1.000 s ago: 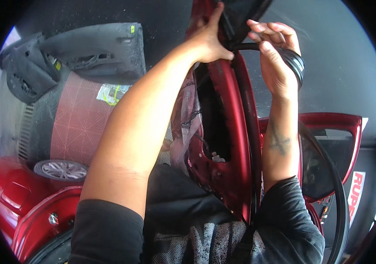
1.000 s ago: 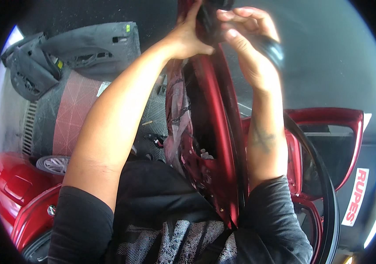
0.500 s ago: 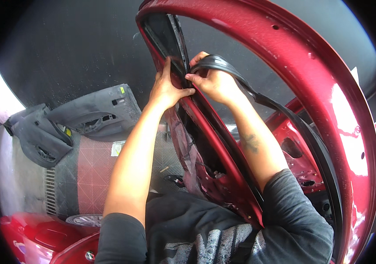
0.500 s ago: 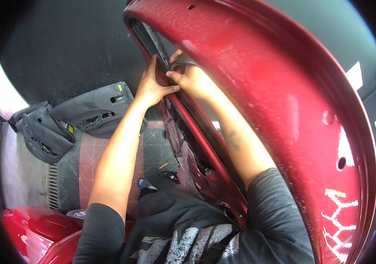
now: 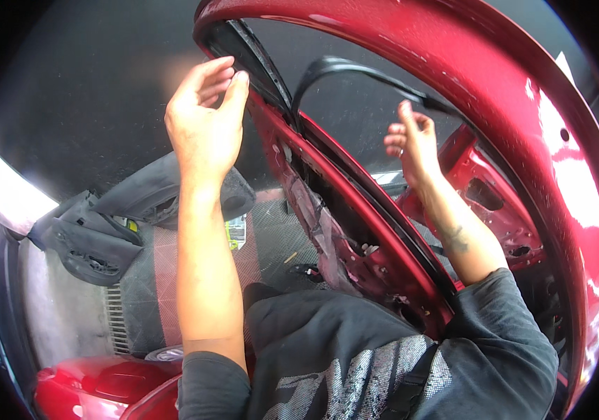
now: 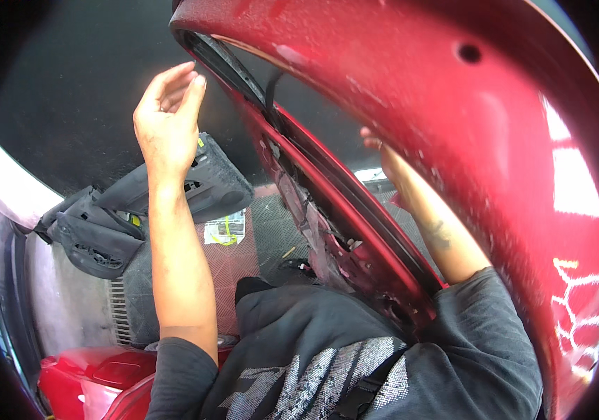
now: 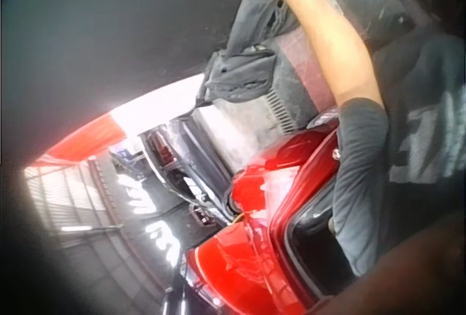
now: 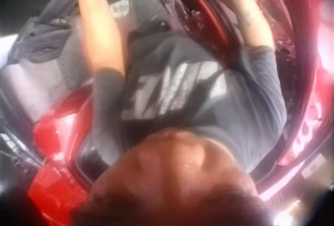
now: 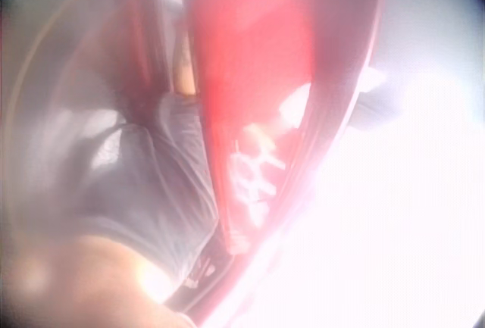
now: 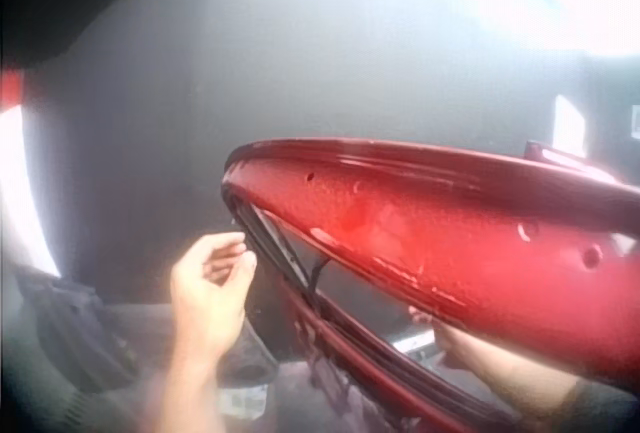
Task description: The person installs a black rubber weather stripping along the perimeter of a red car door frame. They align and press the strip into place by hand, working around the curved edges and corners of the door.
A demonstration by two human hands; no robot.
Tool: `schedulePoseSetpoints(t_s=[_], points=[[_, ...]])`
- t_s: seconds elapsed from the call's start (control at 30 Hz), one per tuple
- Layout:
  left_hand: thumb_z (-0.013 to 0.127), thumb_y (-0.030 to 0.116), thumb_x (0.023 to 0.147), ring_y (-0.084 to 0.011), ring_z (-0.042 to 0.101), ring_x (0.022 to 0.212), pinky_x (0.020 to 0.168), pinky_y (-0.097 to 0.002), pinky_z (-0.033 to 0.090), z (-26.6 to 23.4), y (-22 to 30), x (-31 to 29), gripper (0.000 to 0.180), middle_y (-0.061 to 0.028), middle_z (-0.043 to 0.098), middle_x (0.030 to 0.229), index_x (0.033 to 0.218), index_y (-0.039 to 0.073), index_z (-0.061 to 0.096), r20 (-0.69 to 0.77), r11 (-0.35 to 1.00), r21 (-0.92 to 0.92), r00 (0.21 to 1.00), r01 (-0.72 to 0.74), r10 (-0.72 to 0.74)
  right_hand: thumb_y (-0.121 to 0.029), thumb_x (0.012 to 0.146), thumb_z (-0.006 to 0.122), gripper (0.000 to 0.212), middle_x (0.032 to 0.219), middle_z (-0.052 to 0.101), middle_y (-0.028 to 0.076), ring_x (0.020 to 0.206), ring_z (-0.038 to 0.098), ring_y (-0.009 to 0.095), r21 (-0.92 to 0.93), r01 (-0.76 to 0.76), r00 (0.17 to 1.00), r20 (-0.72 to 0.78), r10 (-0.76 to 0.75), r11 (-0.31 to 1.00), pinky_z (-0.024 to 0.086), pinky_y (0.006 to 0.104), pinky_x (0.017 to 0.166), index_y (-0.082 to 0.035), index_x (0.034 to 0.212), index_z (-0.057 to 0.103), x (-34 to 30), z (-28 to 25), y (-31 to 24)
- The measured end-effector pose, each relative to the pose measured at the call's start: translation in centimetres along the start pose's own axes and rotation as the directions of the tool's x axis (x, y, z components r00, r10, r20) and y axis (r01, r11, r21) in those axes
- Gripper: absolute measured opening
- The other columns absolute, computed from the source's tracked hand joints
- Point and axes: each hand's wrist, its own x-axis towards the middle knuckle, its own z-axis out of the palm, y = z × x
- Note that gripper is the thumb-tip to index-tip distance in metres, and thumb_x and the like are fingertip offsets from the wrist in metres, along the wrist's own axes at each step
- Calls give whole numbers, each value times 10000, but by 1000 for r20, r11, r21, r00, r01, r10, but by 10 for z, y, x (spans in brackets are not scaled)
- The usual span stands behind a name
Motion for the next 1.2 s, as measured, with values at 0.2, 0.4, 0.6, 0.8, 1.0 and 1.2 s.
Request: schedulePoseSetpoints(t_s=[0.2,0.4,0.6,0.8,1.0,1.2], points=[[840,83,964,-151,742,967,915,-307,603,13,5,11,314,-96,790,1066,1258,10,759,-40,991,-133,999,-26,20,-458,1206,372,638,1666,429,245,1480,541,370,-671,449,893,347,-286,590,514,547,1148,-66,1700,272,42,-9,-71],[706,17,1054,-152,737,937,869,-292,596,-5,0,60,196,-93,761,1070,1247,-17,719,-215,922,-297,958,-249,189,-403,1170,446,568,1562,510,228,1394,588,351,-655,436,889,206,-408,618,538,528,1099,-58,1614,374,47,-12,-124],[640,166,1123,-216,734,1150,1030,-359,565,-56,34,172,388,-146,752,1243,1468,-7,609,159,943,-260,954,-207,253,-338,1125,534,484,1436,607,207,1290,646,329,-551,461,858,76,-508,696,566,505,1039,-49,1512,496,138,204,-184],[595,202,1144,-230,659,1307,1181,-374,474,5,55,235,475,-143,679,1431,1569,-6,541,818,977,-213,550,17,169,-273,1081,623,402,1310,704,186,1187,703,308,-501,509,824,49,-564,700,595,481,980,-40,1409,619,-15,181,-129],[679,231,1115,-186,700,1137,956,-341,603,32,73,217,353,-107,711,1258,1380,-2,656,792,969,-248,579,19,192,-224,1025,710,407,1253,776,178,1161,740,305,-440,587,802,205,-560,679,597,465,997,-25,1379,698,-1,148,-108],[606,160,1130,-257,772,1037,908,-374,665,53,99,229,334,-179,715,1281,1412,-18,582,873,982,-185,465,41,145,-325,968,784,489,1356,746,172,1251,713,315,-537,464,801,594,-74,705,535,443,1092,-23,1345,713,-32,147,-61]])
